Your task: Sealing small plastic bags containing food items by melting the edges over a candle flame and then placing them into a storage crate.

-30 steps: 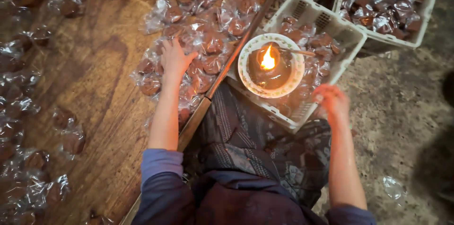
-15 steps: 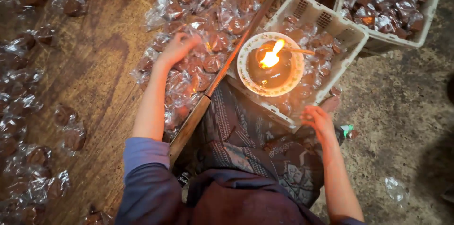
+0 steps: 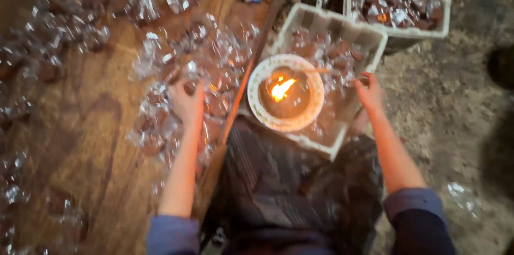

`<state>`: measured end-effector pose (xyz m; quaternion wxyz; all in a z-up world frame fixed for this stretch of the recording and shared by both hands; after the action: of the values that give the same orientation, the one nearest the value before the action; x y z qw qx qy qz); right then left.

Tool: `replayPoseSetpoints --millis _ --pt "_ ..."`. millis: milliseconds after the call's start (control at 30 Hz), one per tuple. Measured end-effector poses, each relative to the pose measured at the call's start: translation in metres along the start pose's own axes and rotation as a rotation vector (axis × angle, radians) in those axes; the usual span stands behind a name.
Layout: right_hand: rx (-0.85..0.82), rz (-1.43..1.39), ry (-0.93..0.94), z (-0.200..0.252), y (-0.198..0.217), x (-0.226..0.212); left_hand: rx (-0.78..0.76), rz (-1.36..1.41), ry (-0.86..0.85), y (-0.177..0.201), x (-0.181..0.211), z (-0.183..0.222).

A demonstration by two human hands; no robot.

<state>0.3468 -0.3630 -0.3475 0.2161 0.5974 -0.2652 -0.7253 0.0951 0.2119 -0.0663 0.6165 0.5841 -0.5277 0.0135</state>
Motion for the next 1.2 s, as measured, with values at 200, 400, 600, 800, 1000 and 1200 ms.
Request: replayPoseSetpoints --millis 200,400,600,800,1000,1200 --pt "0.517 0.584 0.079 0.071 -0.131 -0.11 -0.045 0.092 0.045 -0.009 0.0 -0.003" --pt "0.093 0.409 0.239 0.119 -0.137 -0.09 0.006 0.302 0.028 -0.002 0.025 0.006" --pt "-0.452 0.176 0.411 0.207 -0.139 -0.076 0.147 0.686 0.182 -0.023 -0.048 -0.024" --pt "-0.625 0.789 0.518 0.251 -0.107 -0.021 -0.071 1.586 0.675 0.003 0.005 0.015" --pt "-0.507 0.803 0.413 0.217 -0.136 0.028 -0.666 1.367 0.398 0.055 0.127 0.117" --pt "-0.353 -0.348 0.385 0.339 -0.009 -0.221 -0.829 1.283 0.517 0.014 0.098 0.19"
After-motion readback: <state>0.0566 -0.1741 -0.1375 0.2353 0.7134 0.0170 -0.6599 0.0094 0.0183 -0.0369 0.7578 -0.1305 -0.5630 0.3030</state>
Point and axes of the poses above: each hand's wrist, its own z-axis away from the middle knuckle, its own y-axis out of the back of the hand, x = y × z, the point moved 7 cm from there along -z, towards the middle knuckle
